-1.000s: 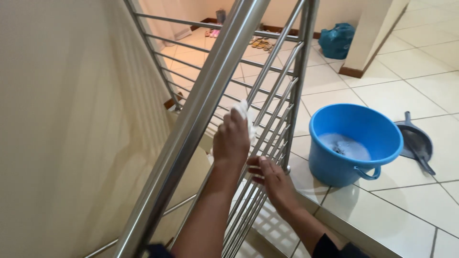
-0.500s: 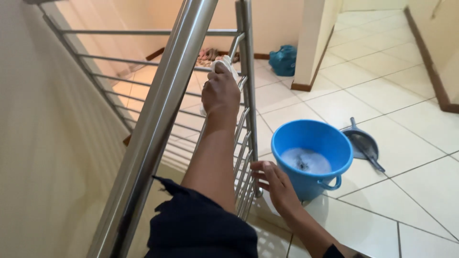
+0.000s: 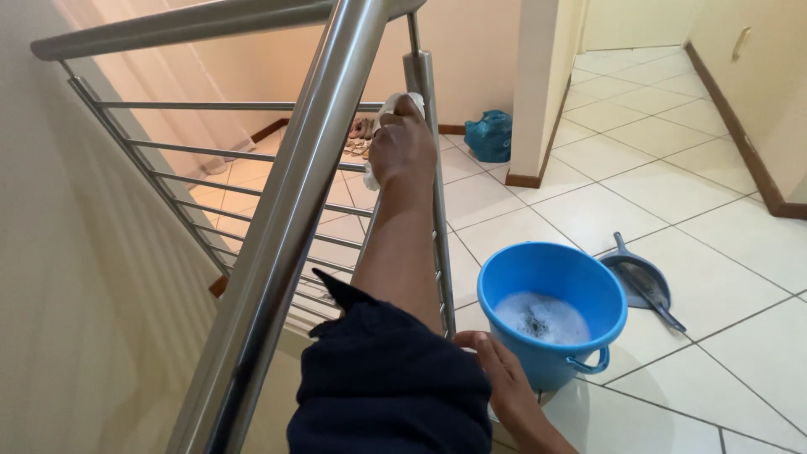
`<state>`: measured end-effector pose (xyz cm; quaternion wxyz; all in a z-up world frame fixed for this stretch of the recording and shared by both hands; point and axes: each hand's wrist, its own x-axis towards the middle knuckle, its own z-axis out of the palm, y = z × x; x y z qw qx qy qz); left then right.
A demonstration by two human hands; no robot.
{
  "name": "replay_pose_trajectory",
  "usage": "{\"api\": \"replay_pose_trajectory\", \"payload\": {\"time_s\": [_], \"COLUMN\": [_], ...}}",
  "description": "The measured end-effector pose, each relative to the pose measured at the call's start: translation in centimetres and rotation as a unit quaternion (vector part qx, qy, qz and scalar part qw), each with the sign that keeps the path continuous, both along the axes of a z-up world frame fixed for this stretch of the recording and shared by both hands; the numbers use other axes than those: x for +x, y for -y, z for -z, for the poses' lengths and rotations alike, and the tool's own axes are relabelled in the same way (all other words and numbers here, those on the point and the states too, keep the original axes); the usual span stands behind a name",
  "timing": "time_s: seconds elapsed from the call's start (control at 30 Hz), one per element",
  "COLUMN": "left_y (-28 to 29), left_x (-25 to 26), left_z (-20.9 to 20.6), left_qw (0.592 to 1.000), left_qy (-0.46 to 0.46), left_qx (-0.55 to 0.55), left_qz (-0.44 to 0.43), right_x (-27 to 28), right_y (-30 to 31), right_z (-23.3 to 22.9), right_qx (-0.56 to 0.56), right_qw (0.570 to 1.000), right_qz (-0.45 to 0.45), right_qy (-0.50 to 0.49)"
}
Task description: Cleaning a metal staircase railing using a cloth and soapy water.
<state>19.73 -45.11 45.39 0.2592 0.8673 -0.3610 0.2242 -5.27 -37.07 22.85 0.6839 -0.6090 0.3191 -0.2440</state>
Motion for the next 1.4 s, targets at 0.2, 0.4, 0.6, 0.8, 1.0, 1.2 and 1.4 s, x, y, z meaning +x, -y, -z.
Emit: {"api": "replay_pose_trajectory", "payload": {"time_s": [0.2,0.4,0.6,0.8,1.0,1.2,1.4], "left_y": [-2.0,-5.6,-15.2,-25.6,-34.1,-42.9,-48.9], "left_x": [-1.2,-1.3,-5.0,-9.5,-12.9,-16.5,-20.0], "left_z": [0.0,5.5,11.4,17.7,24.9,33.6,33.9], "left_qw": [0.998,0.996,0.997,0.995,0.995,0.98,0.925], "left_qy": [-0.04,0.009,-0.025,-0.085,-0.049,0.078,-0.16], "left_qx": [-0.039,-0.087,-0.066,-0.04,-0.01,0.044,0.256], "left_qz": [0.019,-0.01,-0.008,-0.026,-0.085,-0.175,-0.229], "right_x": [-0.4,-1.4,-2.1,-3.4,-3.2,-3.3,-2.8], "right_y": [-1.4,-0.7,-3.9,-8.1,-10.3,-13.6,-17.3], "right_z": [-0.4,2.7,2.2,-0.8,1.5,2.3,3.2], "right_qx": [0.0,-0.01,0.001,-0.014,-0.013,-0.005,-0.021], "right_qw": [0.999,0.998,0.998,0.994,0.99,0.983,0.97], "right_qz": [-0.004,-0.01,-0.051,-0.105,-0.141,-0.179,-0.239], "right_qy": [0.032,0.066,0.038,0.003,-0.006,-0.037,-0.021]}}
